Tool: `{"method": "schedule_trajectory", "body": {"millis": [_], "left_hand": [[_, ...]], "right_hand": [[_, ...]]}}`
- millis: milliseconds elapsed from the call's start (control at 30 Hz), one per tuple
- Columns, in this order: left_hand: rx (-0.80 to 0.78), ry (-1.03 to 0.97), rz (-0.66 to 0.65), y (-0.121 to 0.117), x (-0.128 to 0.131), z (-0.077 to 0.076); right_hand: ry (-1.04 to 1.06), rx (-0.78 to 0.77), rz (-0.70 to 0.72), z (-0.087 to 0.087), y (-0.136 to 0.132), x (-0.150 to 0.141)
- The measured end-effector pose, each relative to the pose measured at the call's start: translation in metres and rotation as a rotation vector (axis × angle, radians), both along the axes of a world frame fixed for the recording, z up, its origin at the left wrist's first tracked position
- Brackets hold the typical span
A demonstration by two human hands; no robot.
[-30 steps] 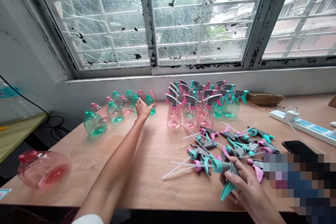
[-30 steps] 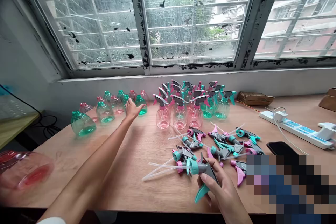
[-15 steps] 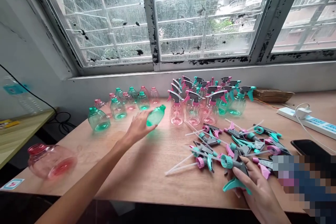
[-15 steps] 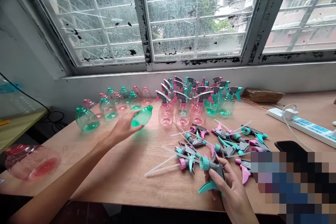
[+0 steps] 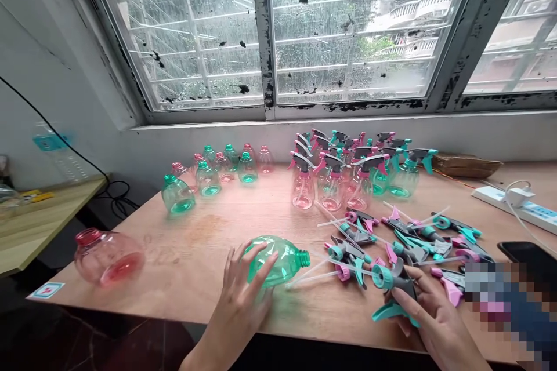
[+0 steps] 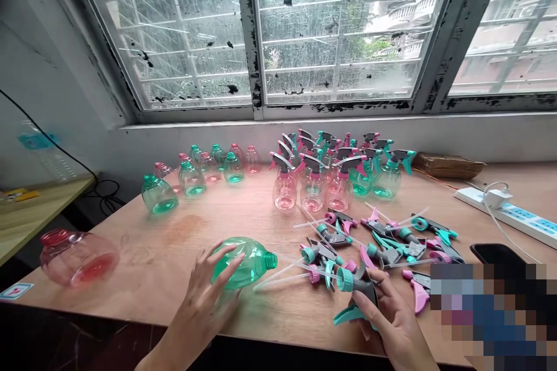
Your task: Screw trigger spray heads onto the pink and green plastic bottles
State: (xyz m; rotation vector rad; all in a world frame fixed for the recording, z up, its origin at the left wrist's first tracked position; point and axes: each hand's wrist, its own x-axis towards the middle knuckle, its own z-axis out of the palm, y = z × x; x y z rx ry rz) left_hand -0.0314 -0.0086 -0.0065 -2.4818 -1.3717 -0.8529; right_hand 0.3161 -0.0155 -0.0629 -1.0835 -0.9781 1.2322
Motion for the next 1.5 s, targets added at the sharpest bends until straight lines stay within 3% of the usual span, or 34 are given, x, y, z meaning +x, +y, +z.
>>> {"method": "schedule_trajectory", "body": {"millis": [233, 367, 567, 800, 900, 1067, 1200, 1367, 1500], "left_hand": [[-0.089, -0.183, -0.043, -0.001, 0.008, -0.003], [-0.255, -0.318, -0.103, 0.001, 0.017, -0.006], [-0.510, -0.519, -0.227, 0.004, 0.029, -0.009], [-0.854, -0.965, -0.122, 0.016, 0.030, -0.003], [-0.915, -0.903, -0.174, 0.016, 0.032, 0.003], [-0.791, -0.639, -0.241, 0.007, 0.036, 0.008], [-0.828, -0.633, -0.220, 0.004, 0.032, 0.001], [-0.953, -0.726, -0.281, 0.001, 0.026, 0.001], [-0.928, -0.667, -0.229, 0.000, 0.024, 0.001]], "right_hand": [[-0.148, 0.017, -0.009, 0.002, -0.002, -0.004], [-0.216, 0.022, 0.015, 0.017, -0.005, -0.016], [-0.132, 0.044, 0.157, 0.027, 0.002, -0.039], [-0.077, 0.076, 0.161, 0.029, 0.006, -0.054], [-0.086, 0.056, 0.153, 0.031, 0.006, -0.053], [-0.165, 0.070, 0.084, 0.029, 0.007, -0.045], [-0.197, 0.111, 0.114, 0.029, 0.006, -0.040], [-0.066, -0.015, 0.194, 0.035, 0.004, -0.041], [-0.002, -0.056, 0.224, 0.037, 0.003, -0.040]]}}
